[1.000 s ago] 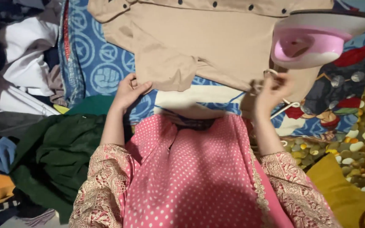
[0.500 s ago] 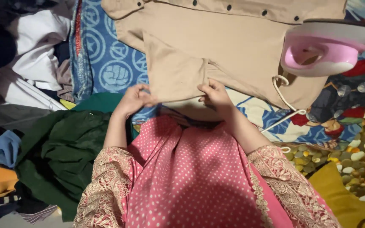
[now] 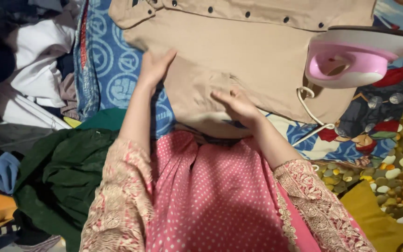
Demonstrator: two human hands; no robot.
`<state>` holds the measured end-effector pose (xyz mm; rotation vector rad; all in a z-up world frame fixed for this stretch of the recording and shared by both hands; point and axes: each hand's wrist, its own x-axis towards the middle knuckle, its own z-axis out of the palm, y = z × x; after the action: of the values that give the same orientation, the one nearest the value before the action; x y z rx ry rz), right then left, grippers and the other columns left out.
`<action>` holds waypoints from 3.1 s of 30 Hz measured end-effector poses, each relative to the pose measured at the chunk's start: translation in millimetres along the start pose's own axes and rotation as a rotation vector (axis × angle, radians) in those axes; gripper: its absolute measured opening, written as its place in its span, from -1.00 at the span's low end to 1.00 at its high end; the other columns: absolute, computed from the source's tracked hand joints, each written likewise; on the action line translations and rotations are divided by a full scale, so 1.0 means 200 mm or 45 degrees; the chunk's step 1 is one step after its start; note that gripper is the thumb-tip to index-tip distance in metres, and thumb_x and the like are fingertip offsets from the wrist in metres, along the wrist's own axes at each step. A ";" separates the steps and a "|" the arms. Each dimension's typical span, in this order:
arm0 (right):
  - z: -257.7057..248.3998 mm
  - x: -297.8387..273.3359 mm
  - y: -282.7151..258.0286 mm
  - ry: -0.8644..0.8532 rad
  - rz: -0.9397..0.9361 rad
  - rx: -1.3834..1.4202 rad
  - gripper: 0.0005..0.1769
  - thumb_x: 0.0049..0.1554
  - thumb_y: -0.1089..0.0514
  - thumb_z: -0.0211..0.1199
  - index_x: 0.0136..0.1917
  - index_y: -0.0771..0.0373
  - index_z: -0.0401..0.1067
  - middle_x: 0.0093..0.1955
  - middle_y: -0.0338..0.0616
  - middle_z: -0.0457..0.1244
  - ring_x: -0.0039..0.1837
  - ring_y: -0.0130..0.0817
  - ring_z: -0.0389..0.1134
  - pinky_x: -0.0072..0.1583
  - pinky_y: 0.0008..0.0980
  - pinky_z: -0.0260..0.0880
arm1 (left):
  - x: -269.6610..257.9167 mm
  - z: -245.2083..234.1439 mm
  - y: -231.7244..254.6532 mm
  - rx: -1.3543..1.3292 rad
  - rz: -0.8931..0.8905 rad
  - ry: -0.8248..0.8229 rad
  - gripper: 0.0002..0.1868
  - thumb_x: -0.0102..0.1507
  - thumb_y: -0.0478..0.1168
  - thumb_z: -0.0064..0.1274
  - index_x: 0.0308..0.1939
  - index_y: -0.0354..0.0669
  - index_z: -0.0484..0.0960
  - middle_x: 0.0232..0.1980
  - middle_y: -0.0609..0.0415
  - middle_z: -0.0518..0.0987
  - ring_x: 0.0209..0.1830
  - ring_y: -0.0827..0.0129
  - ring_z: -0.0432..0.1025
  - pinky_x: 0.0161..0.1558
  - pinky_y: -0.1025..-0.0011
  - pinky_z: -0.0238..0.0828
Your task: Ironing and folding a tan long-sleeved shirt on the floor.
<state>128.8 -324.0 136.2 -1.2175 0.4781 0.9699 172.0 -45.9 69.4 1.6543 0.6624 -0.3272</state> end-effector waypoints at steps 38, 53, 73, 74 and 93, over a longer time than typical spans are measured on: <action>-0.31 0.34 0.33 0.347 -0.413 0.783 -0.79 0.19 0.14 0.31 0.05 0.29 0.49 0.10 -0.14 0.35 0.21 -0.37 0.34 0.34 -0.34 0.27 | 0.09 0.05 -0.03 -0.255 0.003 0.095 -0.40 0.17 -0.06 0.36 0.20 -0.28 0.55 0.10 0.04 0.68 0.05 0.39 0.57 0.09 0.43 0.49; -0.64 0.45 0.17 0.241 -0.683 1.016 -0.80 0.28 0.28 0.35 -0.01 0.13 0.33 -0.14 -0.30 0.26 -0.07 -0.42 0.33 0.07 -0.30 0.42 | 0.49 0.33 0.23 -1.127 0.176 -0.456 -0.68 0.36 -0.23 0.14 0.15 -0.22 0.45 0.08 0.10 0.55 0.14 0.35 0.44 0.21 0.32 0.42; -0.30 0.07 0.35 -0.044 0.145 0.190 -0.81 0.18 0.11 0.23 -0.18 0.25 0.51 -0.32 -0.31 0.34 -0.31 -0.54 0.39 -0.21 -0.50 0.46 | -0.24 -0.10 -0.39 0.139 0.014 -0.296 -0.72 0.21 -0.25 0.33 -0.11 -0.27 0.59 -0.42 0.19 0.56 -0.48 0.58 0.38 -0.44 0.50 0.33; -0.30 0.06 0.38 0.044 0.139 -0.015 -0.78 0.17 0.06 0.30 -0.20 0.25 0.49 -0.36 -0.30 0.33 -0.38 -0.58 0.28 -0.31 -0.53 0.29 | -0.25 -0.12 -0.42 0.185 -0.003 -0.297 -0.70 0.19 -0.22 0.33 -0.11 -0.27 0.58 -0.42 0.16 0.60 -0.48 0.53 0.43 -0.43 0.46 0.38; -0.36 0.19 0.50 0.359 -0.276 -0.394 -0.72 0.18 0.15 0.45 -0.21 0.33 0.43 -0.42 -0.37 0.20 -0.39 -0.67 0.14 -0.37 -0.55 0.13 | 0.22 0.06 -0.08 0.552 0.682 0.474 -0.81 0.30 -0.20 0.25 -0.25 -0.29 0.68 -0.33 -0.05 0.66 -0.37 0.07 0.55 -0.30 0.20 0.46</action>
<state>78.4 -373.8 28.5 -1.6620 0.4140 0.7048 198.8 -45.6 30.3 2.2619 0.4048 0.2513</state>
